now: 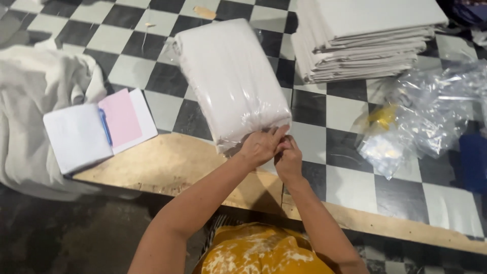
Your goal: The person folds white fabric items into neat stacks on a wooden table. They then place the stacks into clear plastic bags and tie the bags closed with a small twist tie. The finished packages are moved to a pile on the floor.
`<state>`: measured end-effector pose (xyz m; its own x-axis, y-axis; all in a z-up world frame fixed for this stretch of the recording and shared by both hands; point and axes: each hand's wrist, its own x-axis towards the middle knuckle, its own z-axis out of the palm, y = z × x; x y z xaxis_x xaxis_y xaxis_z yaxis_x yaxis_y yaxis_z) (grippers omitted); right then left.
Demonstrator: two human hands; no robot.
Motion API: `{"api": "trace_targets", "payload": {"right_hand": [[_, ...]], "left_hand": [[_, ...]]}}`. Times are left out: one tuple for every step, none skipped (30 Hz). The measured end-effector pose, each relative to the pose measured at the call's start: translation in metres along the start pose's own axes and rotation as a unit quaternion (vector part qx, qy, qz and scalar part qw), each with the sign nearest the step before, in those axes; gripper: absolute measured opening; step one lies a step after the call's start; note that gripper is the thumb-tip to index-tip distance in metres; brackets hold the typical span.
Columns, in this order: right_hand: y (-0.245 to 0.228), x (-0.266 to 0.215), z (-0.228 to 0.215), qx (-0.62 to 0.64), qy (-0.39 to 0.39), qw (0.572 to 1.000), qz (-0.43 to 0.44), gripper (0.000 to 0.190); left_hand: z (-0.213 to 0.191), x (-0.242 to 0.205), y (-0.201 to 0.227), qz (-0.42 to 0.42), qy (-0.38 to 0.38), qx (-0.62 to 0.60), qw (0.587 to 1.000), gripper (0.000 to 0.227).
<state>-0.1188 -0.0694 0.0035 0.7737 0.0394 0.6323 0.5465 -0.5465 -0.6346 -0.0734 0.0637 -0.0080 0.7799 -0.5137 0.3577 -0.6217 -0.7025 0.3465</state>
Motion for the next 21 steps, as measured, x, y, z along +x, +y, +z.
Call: {"api": "trace_targets", "payload": {"right_hand": [[-0.003, 0.002, -0.006, -0.024, -0.009, 1.000, 0.000, 0.015], [-0.006, 0.004, -0.010, -0.034, -0.008, 0.999, -0.009, 0.014], [-0.009, 0.007, -0.013, -0.042, -0.007, 0.999, -0.017, 0.013], [-0.011, 0.010, -0.016, -0.050, -0.005, 0.998, -0.026, 0.013], [-0.012, 0.013, -0.018, -0.071, 0.011, 0.995, -0.067, 0.014], [-0.011, 0.018, -0.022, -0.091, 0.028, 0.990, -0.107, 0.016], [-0.009, 0.022, -0.024, -0.111, 0.048, 0.982, -0.148, 0.019], [-0.007, 0.025, -0.027, -0.096, -0.002, 0.988, -0.120, 0.019], [-0.004, 0.027, -0.032, -0.082, -0.052, 0.991, -0.090, 0.020], [-0.001, 0.027, -0.036, -0.068, -0.101, 0.991, -0.061, 0.021], [0.002, 0.028, -0.041, -0.045, -0.136, 0.989, -0.030, 0.021], [0.006, 0.029, -0.047, -0.022, -0.171, 0.985, 0.001, 0.022], [0.010, 0.031, -0.052, 0.000, -0.203, 0.979, 0.031, 0.022], [0.014, 0.033, -0.056, 0.006, -0.232, 0.971, 0.066, 0.020], [0.017, 0.035, -0.059, 0.012, -0.260, 0.960, 0.100, 0.018], [0.019, 0.037, -0.061, 0.018, -0.287, 0.948, 0.135, 0.015], [0.020, 0.037, -0.062, 0.024, -0.286, 0.945, 0.155, 0.015], [0.020, 0.037, -0.063, 0.031, -0.286, 0.942, 0.174, 0.014], [0.020, 0.036, -0.063, 0.038, -0.287, 0.938, 0.193, 0.014], [0.019, 0.034, -0.064, 0.055, -0.268, 0.949, 0.156, 0.016], [0.019, 0.033, -0.063, 0.074, -0.248, 0.959, 0.116, 0.020]], "left_hand": [[0.004, -0.001, -0.001, 0.008, 0.011, 0.000, 1.000, 0.051], [0.007, -0.001, -0.002, 0.017, 0.023, 0.001, 1.000, 0.048], [0.009, -0.002, -0.003, 0.025, 0.032, 0.003, 0.999, 0.045], [0.011, -0.002, -0.003, 0.025, 0.039, 0.000, 0.999, 0.042], [0.011, -0.002, -0.004, 0.026, 0.044, -0.001, 0.999, 0.039], [0.010, -0.002, -0.004, 0.027, 0.049, -0.002, 0.998, 0.036], [0.006, 0.000, -0.004, 0.031, 0.041, 0.000, 0.999, 0.033], [0.001, 0.001, -0.004, 0.035, 0.033, 0.002, 0.999, 0.030], [-0.003, 0.001, -0.002, 0.040, 0.023, 0.001, 0.999, 0.027], [-0.010, -0.001, -0.002, 0.068, -0.002, 0.005, 0.998, 0.022], [-0.019, -0.002, -0.003, 0.099, -0.027, 0.008, 0.995, 0.019], [-0.027, -0.006, -0.003, 0.130, -0.051, 0.010, 0.990, 0.017], [-0.034, -0.008, -0.001, 0.127, -0.048, -0.022, 0.990, 0.015], [-0.041, -0.009, 0.001, 0.124, -0.045, -0.054, 0.990, 0.014], [-0.047, -0.010, 0.003, 0.122, -0.043, -0.086, 0.988, 0.014], [-0.052, -0.011, 0.005, 0.135, -0.035, -0.073, 0.988, 0.011], [-0.056, -0.014, 0.006, 0.147, -0.027, -0.060, 0.987, 0.008], [-0.058, -0.016, 0.008, 0.159, -0.019, -0.047, 0.986, 0.005], [-0.059, -0.018, 0.010, 0.153, -0.013, -0.050, 0.987, 0.006], [-0.060, -0.021, 0.013, 0.148, -0.008, -0.054, 0.988, 0.007], [-0.061, -0.023, 0.014, 0.141, -0.001, -0.055, 0.988, 0.008]]}}
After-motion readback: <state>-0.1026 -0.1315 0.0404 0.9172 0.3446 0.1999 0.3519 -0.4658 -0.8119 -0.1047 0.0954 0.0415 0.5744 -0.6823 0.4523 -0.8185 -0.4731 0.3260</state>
